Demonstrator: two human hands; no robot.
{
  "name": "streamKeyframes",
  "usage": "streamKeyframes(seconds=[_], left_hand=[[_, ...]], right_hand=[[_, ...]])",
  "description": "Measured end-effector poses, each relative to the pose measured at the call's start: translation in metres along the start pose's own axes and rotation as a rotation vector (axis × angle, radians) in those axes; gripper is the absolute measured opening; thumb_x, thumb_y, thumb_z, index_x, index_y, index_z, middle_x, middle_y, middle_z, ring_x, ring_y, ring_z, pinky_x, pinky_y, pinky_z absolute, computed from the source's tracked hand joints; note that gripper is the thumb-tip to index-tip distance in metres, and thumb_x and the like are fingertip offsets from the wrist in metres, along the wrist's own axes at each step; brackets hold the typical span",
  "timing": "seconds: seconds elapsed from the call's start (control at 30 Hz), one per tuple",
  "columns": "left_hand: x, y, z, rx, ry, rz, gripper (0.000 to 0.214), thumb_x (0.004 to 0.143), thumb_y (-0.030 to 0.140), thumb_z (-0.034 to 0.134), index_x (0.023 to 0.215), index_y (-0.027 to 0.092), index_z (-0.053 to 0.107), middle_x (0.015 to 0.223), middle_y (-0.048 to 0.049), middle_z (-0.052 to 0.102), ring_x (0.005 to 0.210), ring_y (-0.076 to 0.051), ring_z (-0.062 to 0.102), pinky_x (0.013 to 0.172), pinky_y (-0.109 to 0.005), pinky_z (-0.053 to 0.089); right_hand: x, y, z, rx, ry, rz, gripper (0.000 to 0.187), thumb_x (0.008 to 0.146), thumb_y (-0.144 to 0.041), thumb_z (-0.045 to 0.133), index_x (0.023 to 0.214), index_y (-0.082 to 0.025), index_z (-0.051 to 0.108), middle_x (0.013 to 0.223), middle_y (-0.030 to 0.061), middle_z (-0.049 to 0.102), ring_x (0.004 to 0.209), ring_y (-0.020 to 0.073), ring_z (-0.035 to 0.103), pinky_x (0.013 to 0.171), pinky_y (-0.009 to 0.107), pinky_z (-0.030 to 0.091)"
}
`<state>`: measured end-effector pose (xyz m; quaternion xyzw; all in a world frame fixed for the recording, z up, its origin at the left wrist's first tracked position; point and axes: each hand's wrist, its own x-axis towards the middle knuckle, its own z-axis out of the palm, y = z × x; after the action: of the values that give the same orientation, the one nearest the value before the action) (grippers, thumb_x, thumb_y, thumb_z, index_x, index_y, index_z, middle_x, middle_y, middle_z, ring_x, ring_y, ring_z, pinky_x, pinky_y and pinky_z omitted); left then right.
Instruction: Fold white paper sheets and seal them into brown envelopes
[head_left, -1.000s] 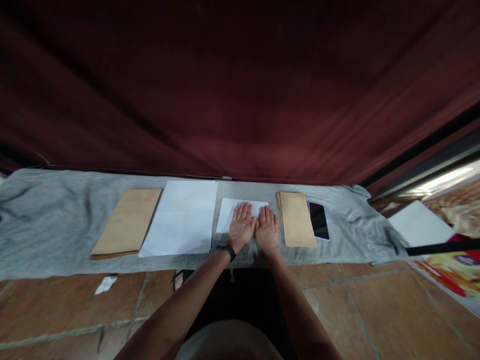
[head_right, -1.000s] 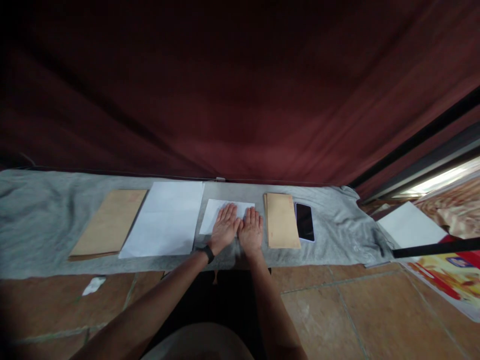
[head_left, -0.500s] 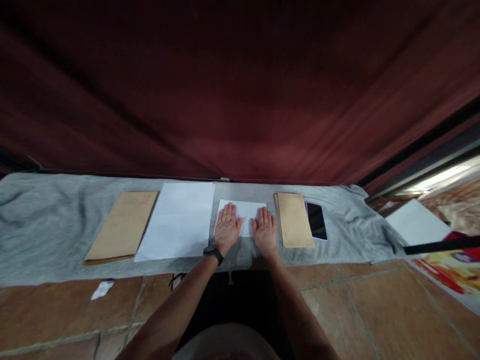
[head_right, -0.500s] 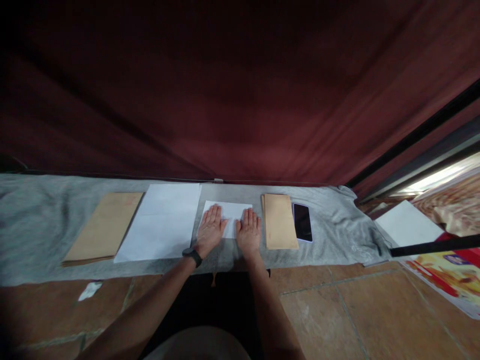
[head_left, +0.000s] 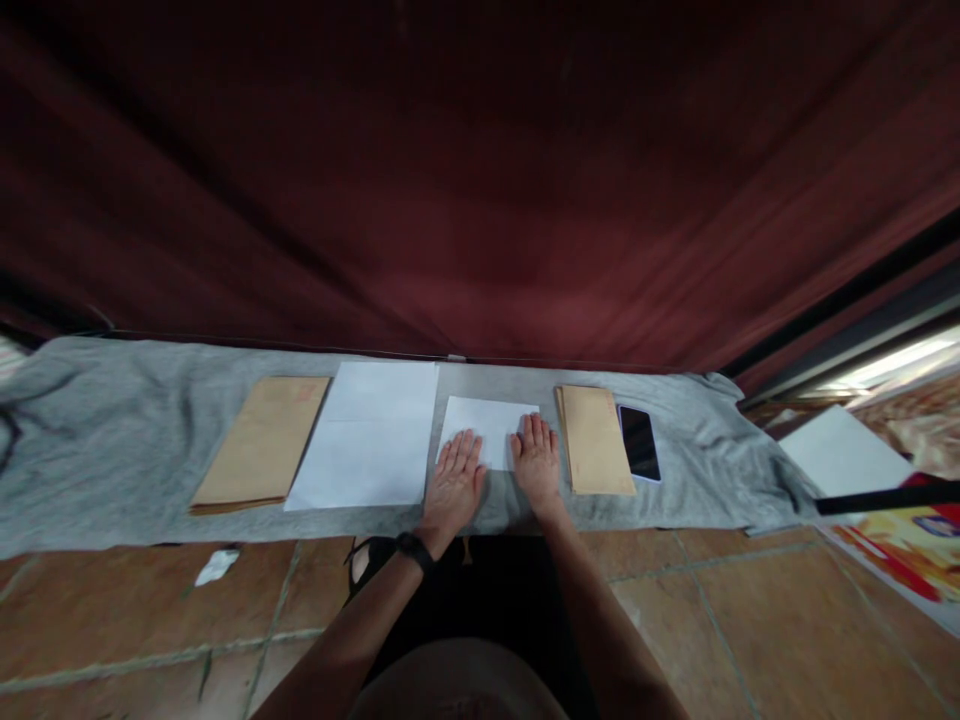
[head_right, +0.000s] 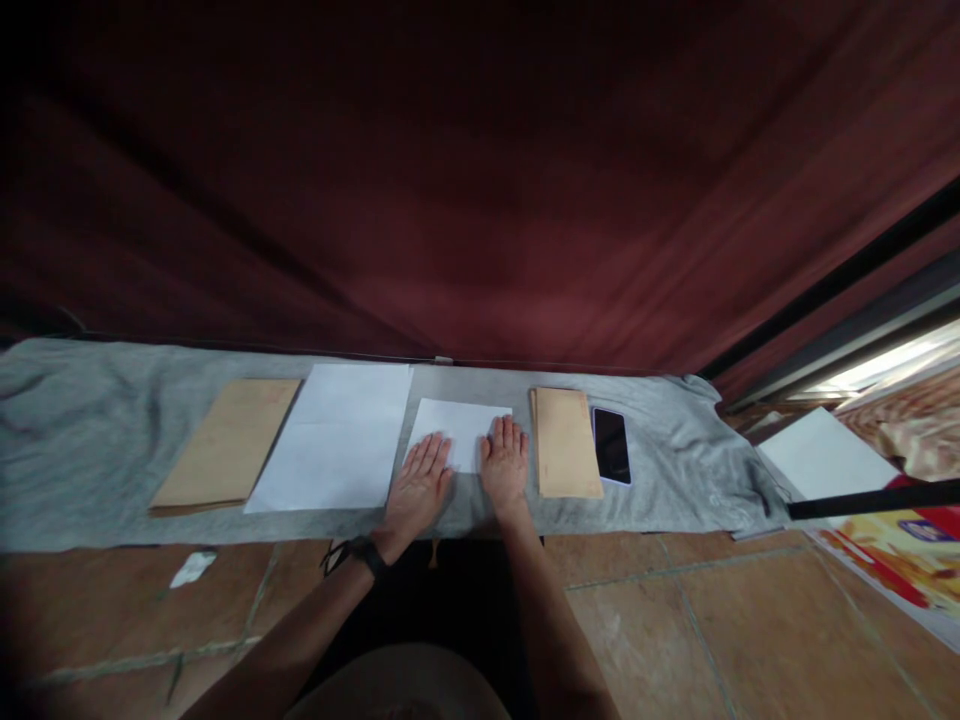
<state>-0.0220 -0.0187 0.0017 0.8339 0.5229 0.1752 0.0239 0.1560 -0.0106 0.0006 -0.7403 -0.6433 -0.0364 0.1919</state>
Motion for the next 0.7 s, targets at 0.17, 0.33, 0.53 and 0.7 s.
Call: streamKeyframes(seconds=[0.17, 0.33, 0.53, 0.7], left_hand=[[-0.009, 0.003, -0.002, -0.004, -0.037, 0.064, 0.057, 0.097, 0.026, 0.038, 0.152, 0.01, 0.036, 0.159, -0.0135, 0.034, 0.151, -0.024, 0.023, 0.123, -0.045, 0.025], [-0.018, -0.003, 0.002, 0.002, -0.039, 0.128, 0.061, 0.096, 0.023, 0.037, 0.155, 0.01, 0.028, 0.162, -0.014, 0.028, 0.152, -0.024, 0.019, 0.123, -0.045, 0.025], [-0.026, -0.002, 0.0, 0.024, -0.038, 0.03, 0.058, 0.097, 0.021, 0.033, 0.153, 0.003, 0.03, 0.16, -0.0181, 0.031, 0.152, -0.025, 0.02, 0.123, -0.045, 0.026], [-0.032, 0.0, -0.001, 0.049, -0.011, -0.055, 0.064, 0.098, 0.035, 0.038, 0.151, 0.0, 0.031, 0.159, -0.0224, 0.031, 0.151, -0.029, 0.021, 0.122, -0.049, 0.025]], right_hand=[[-0.016, -0.041, -0.008, 0.165, -0.091, -0.143, 0.053, 0.105, -0.029, 0.025, 0.152, -0.007, 0.036, 0.158, 0.0172, 0.036, 0.148, 0.024, 0.03, 0.118, 0.045, 0.031], [-0.045, -0.069, -0.008, 0.246, -0.157, -0.26, 0.054, 0.106, -0.035, 0.025, 0.154, -0.014, 0.033, 0.157, 0.0105, 0.039, 0.148, 0.0203, 0.032, 0.12, 0.042, 0.029], [-0.061, -0.037, -0.007, 0.081, -0.097, -0.226, 0.056, 0.105, -0.041, 0.031, 0.152, -0.01, 0.037, 0.156, 0.015, 0.04, 0.146, 0.0248, 0.035, 0.12, 0.045, 0.026], [-0.068, -0.012, -0.005, 0.009, 0.005, -0.196, 0.06, 0.105, -0.042, 0.032, 0.153, -0.006, 0.034, 0.155, 0.0194, 0.04, 0.146, 0.0268, 0.036, 0.118, 0.047, 0.029]])
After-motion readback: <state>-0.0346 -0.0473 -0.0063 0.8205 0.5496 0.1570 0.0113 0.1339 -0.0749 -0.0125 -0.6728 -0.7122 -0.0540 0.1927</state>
